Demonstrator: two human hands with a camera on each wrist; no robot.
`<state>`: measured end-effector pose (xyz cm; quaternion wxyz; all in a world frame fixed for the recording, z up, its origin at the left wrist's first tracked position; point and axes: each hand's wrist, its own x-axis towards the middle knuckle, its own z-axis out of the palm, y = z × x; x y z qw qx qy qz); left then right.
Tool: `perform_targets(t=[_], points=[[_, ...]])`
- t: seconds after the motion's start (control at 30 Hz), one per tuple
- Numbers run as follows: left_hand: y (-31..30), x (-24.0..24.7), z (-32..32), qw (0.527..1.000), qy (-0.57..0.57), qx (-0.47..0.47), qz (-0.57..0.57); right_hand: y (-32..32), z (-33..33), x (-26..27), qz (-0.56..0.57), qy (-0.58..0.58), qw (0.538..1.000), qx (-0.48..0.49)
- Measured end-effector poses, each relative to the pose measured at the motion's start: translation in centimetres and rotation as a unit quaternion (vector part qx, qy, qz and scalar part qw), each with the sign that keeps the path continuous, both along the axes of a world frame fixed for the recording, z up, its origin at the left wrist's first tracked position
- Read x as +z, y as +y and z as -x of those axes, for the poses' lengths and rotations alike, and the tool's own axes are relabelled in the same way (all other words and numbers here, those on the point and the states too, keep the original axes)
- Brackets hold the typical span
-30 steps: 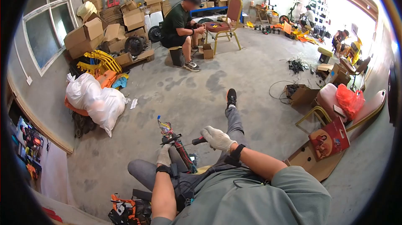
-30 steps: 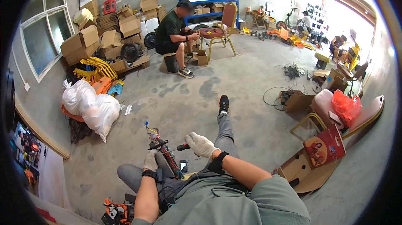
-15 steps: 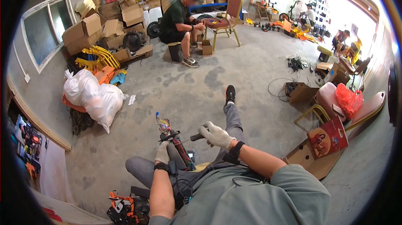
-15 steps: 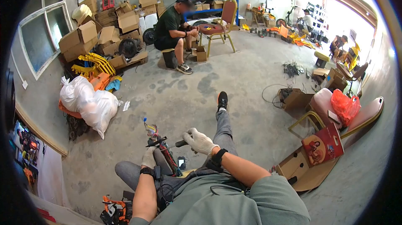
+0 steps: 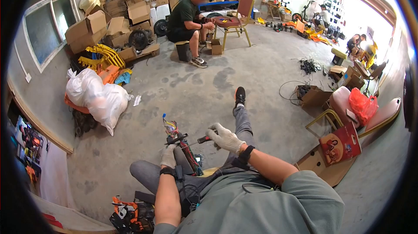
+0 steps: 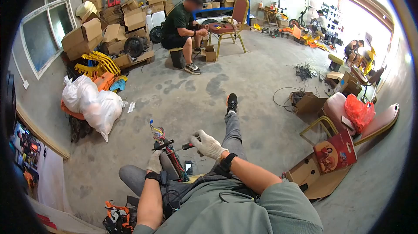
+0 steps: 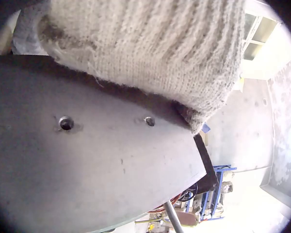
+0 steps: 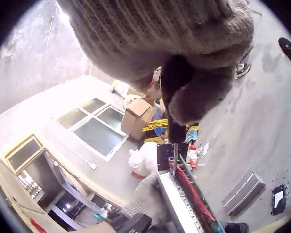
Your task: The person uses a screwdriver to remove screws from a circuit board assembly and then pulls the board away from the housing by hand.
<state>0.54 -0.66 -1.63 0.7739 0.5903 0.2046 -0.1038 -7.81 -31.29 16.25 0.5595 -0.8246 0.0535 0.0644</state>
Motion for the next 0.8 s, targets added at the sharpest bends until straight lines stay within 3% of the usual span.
perform_targets(t=[0.07, 0.2, 0.27, 0.5, 0.57, 0.67, 0.8], points=[[-0.5, 1.8, 0.7, 0.999, -0.011, -0.011, 0.031, -0.8, -0.3, 0.1, -0.006, 0.045, 0.998, 0.047], [-0.3, 0.8, 0.1, 1.000, -0.012, -0.004, 0.015, -0.6, -0.5, -0.7, -0.003, 0.055, 0.998, 0.038], [-0.3, 1.0, 0.2, 0.999, -0.014, -0.007, 0.035, -0.7, -0.6, -2.6, 0.022, -0.128, 0.991, 0.042], [0.1, -0.5, 0.0, 0.999, -0.010, -0.012, 0.043, -0.1, -0.6, -2.0, 0.106, -0.099, 0.990, 0.005], [0.1, -1.2, -0.5, 0.998, -0.022, -0.013, 0.054, -0.6, -0.3, 0.1, 0.029, 0.079, 0.996, 0.023], [0.2, -0.5, -0.3, 1.000, -0.016, -0.008, -0.008, -1.1, -0.8, -1.5, 0.019, 0.045, 0.998, 0.044], [-0.1, -0.3, 0.0, 0.999, -0.015, -0.019, 0.031, -1.0, -0.5, -2.0, 0.027, -0.007, 0.999, 0.036]])
